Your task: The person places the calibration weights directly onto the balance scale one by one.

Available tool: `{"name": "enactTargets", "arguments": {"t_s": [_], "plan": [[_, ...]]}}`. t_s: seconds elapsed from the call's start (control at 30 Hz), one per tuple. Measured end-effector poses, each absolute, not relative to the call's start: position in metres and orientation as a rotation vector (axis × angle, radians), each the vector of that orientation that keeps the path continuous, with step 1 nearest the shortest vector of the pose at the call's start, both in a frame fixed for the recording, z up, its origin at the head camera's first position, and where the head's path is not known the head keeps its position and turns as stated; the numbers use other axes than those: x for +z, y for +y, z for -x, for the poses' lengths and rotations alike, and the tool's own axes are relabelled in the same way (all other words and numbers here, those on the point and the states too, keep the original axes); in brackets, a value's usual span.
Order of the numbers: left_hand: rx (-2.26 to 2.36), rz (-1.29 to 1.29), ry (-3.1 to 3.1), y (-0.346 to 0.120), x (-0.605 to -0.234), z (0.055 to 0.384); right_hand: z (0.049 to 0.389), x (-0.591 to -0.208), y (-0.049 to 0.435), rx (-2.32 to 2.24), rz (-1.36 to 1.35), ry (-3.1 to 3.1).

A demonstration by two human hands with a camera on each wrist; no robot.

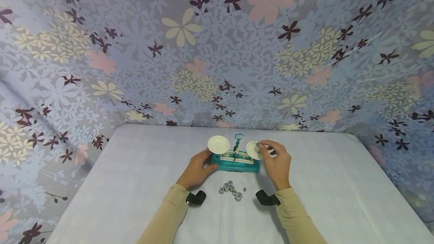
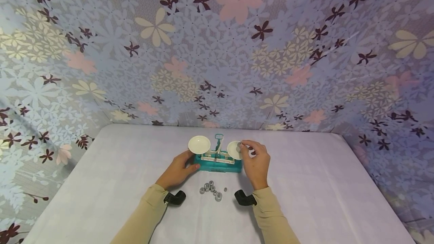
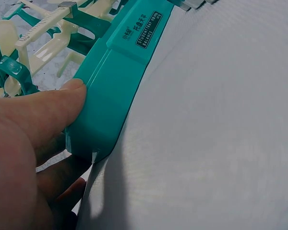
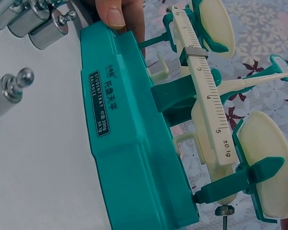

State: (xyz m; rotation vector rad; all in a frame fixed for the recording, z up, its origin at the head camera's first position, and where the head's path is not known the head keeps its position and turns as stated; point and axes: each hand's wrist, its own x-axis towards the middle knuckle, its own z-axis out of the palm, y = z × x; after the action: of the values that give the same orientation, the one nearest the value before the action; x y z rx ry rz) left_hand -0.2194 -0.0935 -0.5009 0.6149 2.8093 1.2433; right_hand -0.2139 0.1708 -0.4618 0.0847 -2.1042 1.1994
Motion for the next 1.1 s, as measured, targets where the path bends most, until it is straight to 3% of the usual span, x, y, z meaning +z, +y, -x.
{"name": "enactTargets", "arguments": {"t_s": [1.1], "plan": [[1.214, -0.595, 2.827, -0.093, -0.503, 0.22, 0.184, -0.415, 0.155, 1.363, -0.252, -2.041]]}}
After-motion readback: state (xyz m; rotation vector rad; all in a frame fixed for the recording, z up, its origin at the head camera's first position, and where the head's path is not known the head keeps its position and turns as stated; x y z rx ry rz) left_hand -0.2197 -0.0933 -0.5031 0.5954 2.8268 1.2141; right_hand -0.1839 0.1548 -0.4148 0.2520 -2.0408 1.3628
